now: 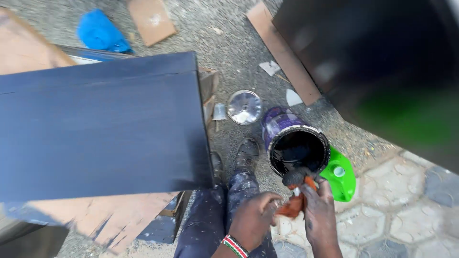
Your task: The person paints a rectangular wooden board black using a cloth. They repeatedly dip the cloth into a paint can and apply the paint to the board's surface and edges. The person also wipes the painted board with a sanding block.
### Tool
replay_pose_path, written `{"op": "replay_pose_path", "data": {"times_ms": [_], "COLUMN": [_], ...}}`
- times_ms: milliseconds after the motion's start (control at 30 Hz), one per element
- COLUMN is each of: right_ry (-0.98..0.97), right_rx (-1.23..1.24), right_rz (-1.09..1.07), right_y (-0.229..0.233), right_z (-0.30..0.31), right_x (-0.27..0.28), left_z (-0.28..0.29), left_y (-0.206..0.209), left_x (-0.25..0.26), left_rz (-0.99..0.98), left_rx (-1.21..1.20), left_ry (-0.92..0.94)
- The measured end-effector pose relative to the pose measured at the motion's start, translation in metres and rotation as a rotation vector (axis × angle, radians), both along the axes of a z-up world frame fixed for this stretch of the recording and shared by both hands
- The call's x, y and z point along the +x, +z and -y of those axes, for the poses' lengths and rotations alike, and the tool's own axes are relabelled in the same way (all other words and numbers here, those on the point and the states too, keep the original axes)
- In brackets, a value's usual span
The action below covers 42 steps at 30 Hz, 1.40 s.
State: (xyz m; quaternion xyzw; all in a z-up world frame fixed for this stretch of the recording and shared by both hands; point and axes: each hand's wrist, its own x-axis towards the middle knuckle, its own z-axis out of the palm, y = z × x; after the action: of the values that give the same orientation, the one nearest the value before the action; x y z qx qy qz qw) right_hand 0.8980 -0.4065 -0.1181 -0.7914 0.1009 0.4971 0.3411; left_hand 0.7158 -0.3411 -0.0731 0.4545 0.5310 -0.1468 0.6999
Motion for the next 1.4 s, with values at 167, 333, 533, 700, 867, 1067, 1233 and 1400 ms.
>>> {"op": "replay_pose_path", "data": {"times_ms": [167, 333, 533, 700, 867, 1067, 1233, 1400], "right_ry": [0.5, 0.653, 0.81, 0.853, 0.83, 0.79, 0.242, 0.065], "right_rx": [-0.408, -0.306, -0.236, -0.309, -0.272, -0.2, -0.091, -0.16], "right_rz": [0.361, 0.499, 0.686, 0.665, 0.673, 0.622, 0.124, -0.119], "right_y": [-0.021, -0.11, -0.2, -0.22, -0.221, -0.209, -0.214, -0.195], "right_z": [-0.039, -0.042, -0.032, -0.032, -0.031, -0.037, -0.011, -0.023], "right_x": [0.005, 0.013, 0.028, 0.034, 0.034, 0.034, 0.065, 0.055], "left_z": [0.023, 0.033, 0.043, 0.03, 0.055, 0.07, 0.06, 0.054], "left_y": [-0.09, -0.167, -0.212, -0.208, -0.223, -0.24, -0.241, -0.244], "left_x": [-0.006, -0.015, -0.012, -0.006, -0.011, -0.025, -0.019, -0.016], "left_rz": [-0.188, -0.165, 0.075, 0.134, 0.306, 0.45, 0.463, 0.483], "left_rx": [-0.219, -0.215, -0.229, -0.282, -0.465, -0.606, -0.501, -0.485], "left_ry": [0.582, 0.725, 0.935, 1.125, 1.178, 1.296, 1.204, 1.215]}}
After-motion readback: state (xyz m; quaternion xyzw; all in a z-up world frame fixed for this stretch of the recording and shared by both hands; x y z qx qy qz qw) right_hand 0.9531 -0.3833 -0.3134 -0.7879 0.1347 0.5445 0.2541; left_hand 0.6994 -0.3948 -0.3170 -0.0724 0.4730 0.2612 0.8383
